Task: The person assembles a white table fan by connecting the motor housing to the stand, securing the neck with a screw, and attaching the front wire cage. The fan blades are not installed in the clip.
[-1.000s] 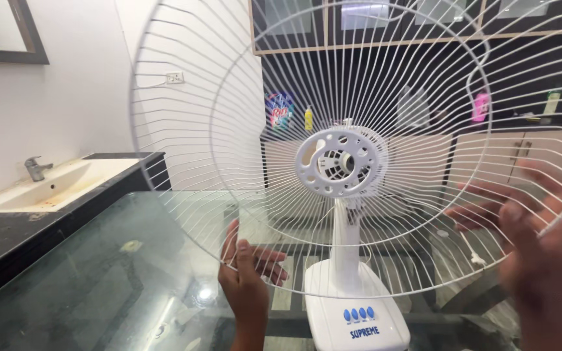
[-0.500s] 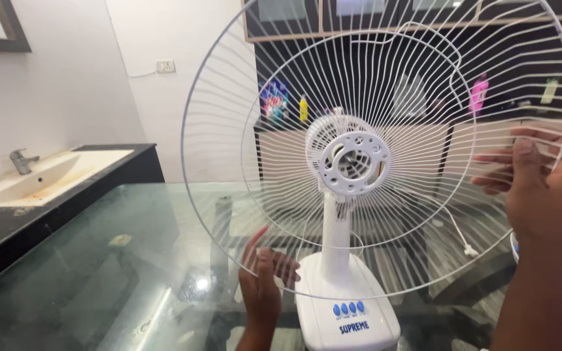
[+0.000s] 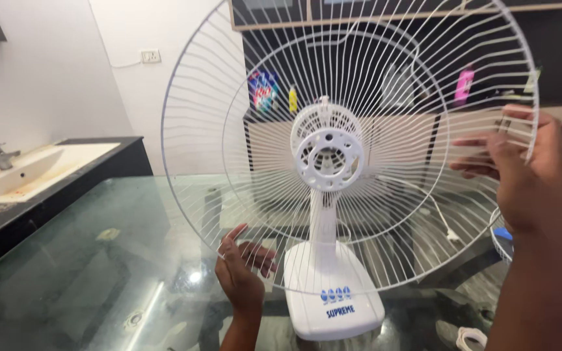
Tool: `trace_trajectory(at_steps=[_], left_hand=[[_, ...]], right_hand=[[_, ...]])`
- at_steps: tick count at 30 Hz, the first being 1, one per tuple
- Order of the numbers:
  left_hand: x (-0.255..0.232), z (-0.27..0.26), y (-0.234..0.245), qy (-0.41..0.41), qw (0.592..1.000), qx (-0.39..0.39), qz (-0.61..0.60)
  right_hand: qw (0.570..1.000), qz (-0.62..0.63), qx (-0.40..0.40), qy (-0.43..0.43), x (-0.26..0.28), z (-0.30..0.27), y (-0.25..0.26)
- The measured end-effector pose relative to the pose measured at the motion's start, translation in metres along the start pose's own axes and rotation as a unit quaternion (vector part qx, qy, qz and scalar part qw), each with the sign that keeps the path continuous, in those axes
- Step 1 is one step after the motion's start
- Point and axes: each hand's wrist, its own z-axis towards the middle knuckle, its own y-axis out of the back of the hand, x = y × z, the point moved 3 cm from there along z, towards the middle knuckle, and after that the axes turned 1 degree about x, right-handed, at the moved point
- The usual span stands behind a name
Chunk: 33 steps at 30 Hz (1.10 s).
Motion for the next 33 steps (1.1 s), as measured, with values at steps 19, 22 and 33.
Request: trace_trajectory(at_steps=[19, 22, 33], left_hand=[[0.027, 0.004, -0.008, 0.065, 0.993, 0.079, 0.05], [0.039, 0.007, -0.007, 0.059, 0.991, 0.097, 0.069], [0.028, 0.022, 0.007, 0.028, 0.994, 0.105, 0.033]], right_hand=[[0.987, -0.125, -0.045, -0.093, 0.0, 0.002, 0.015], [0.987, -0.131, -0.08, -0.05, 0.005, -0.001, 0.006], [0.994, 0.004, -0.004, 0.106, -0.031, 0.001, -0.024]])
